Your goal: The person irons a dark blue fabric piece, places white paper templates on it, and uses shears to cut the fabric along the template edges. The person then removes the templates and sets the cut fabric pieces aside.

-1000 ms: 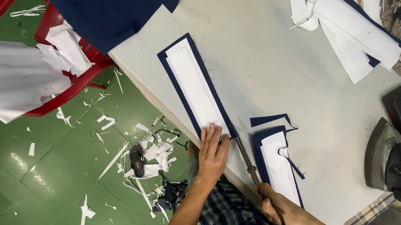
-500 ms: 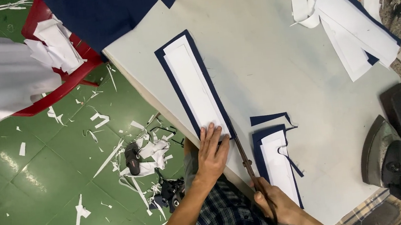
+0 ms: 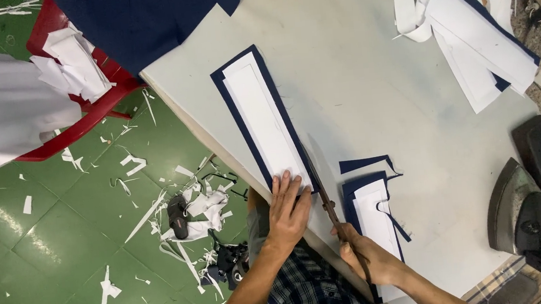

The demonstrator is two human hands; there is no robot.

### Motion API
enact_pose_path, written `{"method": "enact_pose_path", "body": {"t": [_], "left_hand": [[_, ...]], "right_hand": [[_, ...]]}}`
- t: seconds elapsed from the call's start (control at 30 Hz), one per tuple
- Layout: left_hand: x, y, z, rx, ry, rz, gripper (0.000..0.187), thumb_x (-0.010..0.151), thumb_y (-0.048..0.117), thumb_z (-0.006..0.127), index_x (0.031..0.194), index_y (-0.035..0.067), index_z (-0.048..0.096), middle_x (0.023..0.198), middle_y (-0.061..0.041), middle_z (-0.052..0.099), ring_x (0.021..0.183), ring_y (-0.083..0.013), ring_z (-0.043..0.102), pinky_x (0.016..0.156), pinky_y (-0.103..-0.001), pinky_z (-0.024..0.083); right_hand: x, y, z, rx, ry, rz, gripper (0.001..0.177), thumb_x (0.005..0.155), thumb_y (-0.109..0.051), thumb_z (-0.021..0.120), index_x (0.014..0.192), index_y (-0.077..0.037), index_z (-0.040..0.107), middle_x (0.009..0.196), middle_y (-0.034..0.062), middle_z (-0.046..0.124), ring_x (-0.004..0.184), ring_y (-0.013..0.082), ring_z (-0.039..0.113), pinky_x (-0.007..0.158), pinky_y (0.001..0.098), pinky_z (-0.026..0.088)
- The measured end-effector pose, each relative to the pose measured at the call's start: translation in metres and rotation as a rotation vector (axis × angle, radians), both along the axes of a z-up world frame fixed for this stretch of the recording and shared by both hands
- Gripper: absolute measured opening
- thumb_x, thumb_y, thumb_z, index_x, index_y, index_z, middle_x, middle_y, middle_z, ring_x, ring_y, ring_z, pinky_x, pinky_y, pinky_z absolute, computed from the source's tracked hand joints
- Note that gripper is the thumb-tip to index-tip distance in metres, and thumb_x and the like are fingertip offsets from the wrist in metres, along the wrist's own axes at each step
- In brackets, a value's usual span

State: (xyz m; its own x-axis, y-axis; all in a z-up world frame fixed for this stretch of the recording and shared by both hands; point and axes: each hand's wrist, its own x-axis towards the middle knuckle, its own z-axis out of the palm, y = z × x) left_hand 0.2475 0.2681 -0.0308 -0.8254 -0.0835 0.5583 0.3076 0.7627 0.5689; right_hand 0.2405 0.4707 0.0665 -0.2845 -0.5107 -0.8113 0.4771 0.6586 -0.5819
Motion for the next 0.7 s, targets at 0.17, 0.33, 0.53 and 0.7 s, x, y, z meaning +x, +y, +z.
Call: {"method": "enact_pose_path", "body": {"t": [0.17, 0.33, 0.53, 0.7], "left_hand": [[-0.002, 0.0, -0.001, 0.012, 0.034, 0.016, 0.018, 0.091, -0.008, 0.079, 0.107, -0.003, 0.073, 0.13, -0.024, 0.063, 0.132, -0.044, 0.055, 0.114, -0.064, 0.045], [0.0, 0.001, -0.003, 0.01, 0.031, 0.025, 0.02, 0.092, -0.006, 0.079, 0.11, -0.001, 0.072, 0.132, -0.023, 0.061, 0.133, -0.0433, 0.055, 0.114, -0.064, 0.045], [0.0, -0.002, -0.002, 0.069, 0.062, -0.008, 0.02, 0.093, -0.01, 0.076, 0.112, -0.007, 0.068, 0.137, -0.027, 0.057, 0.135, -0.0454, 0.053, 0.116, -0.066, 0.044], [0.006, 0.0, -0.011, 0.124, 0.04, -0.04, 0.024, 0.093, -0.012, 0.073, 0.115, -0.006, 0.065, 0.141, -0.027, 0.055, 0.137, -0.047, 0.052, 0.117, -0.07, 0.042]], "right_hand": [[-0.003, -0.012, 0.003, -0.051, 0.134, -0.053, 0.069, 0.094, -0.066, 0.032, 0.125, -0.007, 0.05, 0.059, -0.0064, 0.036, 0.049, 0.0081, 0.033, 0.05, 0.027, 0.031], [-0.001, -0.008, -0.003, -0.009, 0.132, -0.071, 0.066, 0.09, -0.069, 0.038, 0.114, -0.009, 0.055, 0.056, -0.0048, 0.046, 0.045, 0.0089, 0.044, 0.048, 0.025, 0.04], [-0.023, -0.008, 0.004, -0.008, -0.04, 0.005, 0.078, 0.085, -0.072, 0.033, 0.135, -0.013, 0.045, 0.066, -0.0023, 0.048, 0.057, 0.0117, 0.051, 0.059, 0.0264, 0.051], [-0.037, -0.028, 0.001, 0.037, -0.027, -0.011, 0.078, 0.082, -0.075, 0.031, 0.132, -0.016, 0.043, 0.059, -0.0048, 0.035, 0.053, 0.0124, 0.046, 0.056, 0.0283, 0.053]]}}
